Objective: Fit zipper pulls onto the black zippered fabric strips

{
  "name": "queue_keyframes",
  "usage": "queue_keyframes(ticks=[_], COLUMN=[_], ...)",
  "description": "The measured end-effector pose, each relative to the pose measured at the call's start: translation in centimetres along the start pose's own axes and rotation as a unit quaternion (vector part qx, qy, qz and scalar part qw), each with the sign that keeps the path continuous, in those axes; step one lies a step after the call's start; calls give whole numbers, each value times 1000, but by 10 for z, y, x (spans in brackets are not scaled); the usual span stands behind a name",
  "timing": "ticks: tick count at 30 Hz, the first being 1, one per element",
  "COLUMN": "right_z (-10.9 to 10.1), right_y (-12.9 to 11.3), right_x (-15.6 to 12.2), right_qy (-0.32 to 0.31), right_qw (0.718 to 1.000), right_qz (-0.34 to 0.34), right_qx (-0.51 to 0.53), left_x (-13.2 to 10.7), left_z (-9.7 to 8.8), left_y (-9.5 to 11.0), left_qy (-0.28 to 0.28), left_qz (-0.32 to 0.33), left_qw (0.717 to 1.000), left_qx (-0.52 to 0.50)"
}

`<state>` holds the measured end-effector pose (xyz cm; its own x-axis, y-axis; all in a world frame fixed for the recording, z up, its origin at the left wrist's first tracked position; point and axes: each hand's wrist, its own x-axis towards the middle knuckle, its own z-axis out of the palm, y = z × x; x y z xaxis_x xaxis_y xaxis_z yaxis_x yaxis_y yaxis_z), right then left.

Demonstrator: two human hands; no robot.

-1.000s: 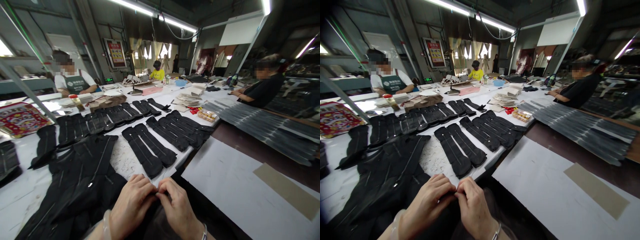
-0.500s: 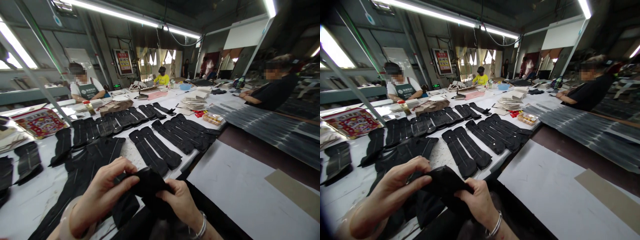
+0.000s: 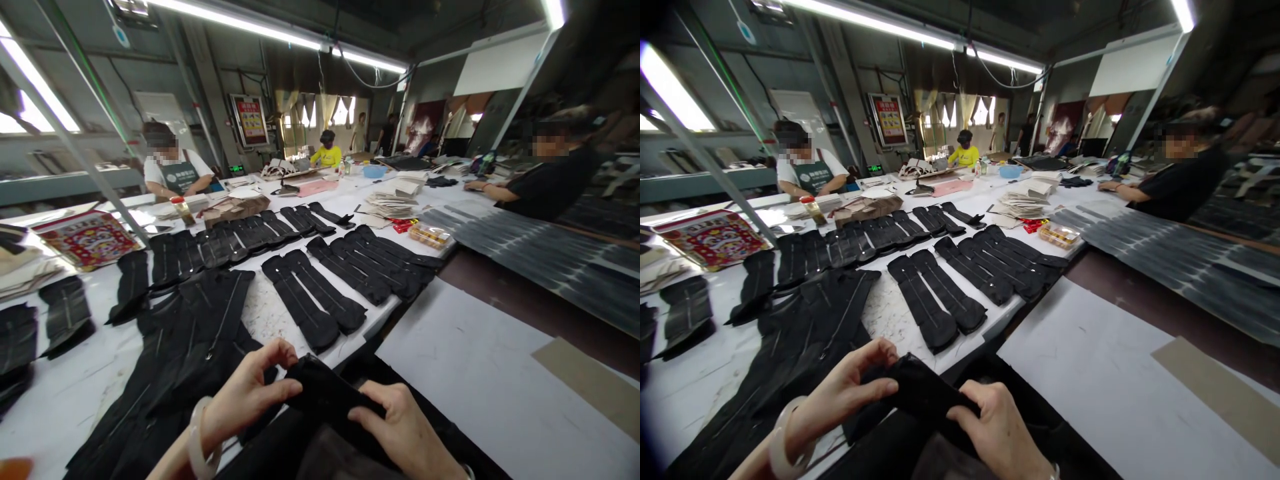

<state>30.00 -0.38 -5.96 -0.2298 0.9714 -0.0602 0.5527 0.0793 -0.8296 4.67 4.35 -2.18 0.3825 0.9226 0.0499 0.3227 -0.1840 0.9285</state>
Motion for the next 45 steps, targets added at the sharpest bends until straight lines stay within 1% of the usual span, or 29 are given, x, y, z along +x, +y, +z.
queue_keyframes(ticks=[6,11,15,18,20,22,24,26,28,31,33,37,39,41,43,45], right_z=[3,7,9,11,13,15,17,19,21,23,25,25,23,21,18,16], right_y=[6,4,7,10,10,8,3,-4,-11,-18,-19,-18,-18,-19,-20,-22], right_x=[-5,-5,-6,-3,1,6,12,18,23,29,31,34,35,35,36,37], right_qy=[2,9,2,-13,2,42,89,120,135,144,162,207,212,205,190,174], right_qw=[1000,999,1000,998,994,988,978,965,954,943,932,903,888,877,878,887], right_qz=[13,23,30,21,-9,-68,-146,-216,-260,-299,-322,-368,-396,-421,-425,-414], right_qx=[-21,-24,2,62,111,134,122,91,58,7,-28,-77,-97,-110,-112,-108], left_x=[4,5,5,6,7,8,9,9,10,10,10,10,10,10,10,10], left_z=[13,18,21,26,30,33,35,35,36,37,38,40,40,39,39,38], left_y=[-6,-10,-15,-16,-17,-17,-18,-20,-22,-24,-26,-25,-24,-23,-21,-20], left_qy=[-3,2,-2,-14,-20,-22,-22,-22,-22,-19,-16,-9,-6,-2,-2,-3], left_qz=[-22,-13,-23,-38,-43,-38,-25,-12,0,18,26,16,10,6,4,4], left_qw=[1000,1000,999,996,993,992,994,995,996,996,996,995,995,996,996,995], left_qx=[-20,-17,-40,-85,-109,-116,-107,-96,-91,-88,-88,-97,-98,-94,-92,-96])
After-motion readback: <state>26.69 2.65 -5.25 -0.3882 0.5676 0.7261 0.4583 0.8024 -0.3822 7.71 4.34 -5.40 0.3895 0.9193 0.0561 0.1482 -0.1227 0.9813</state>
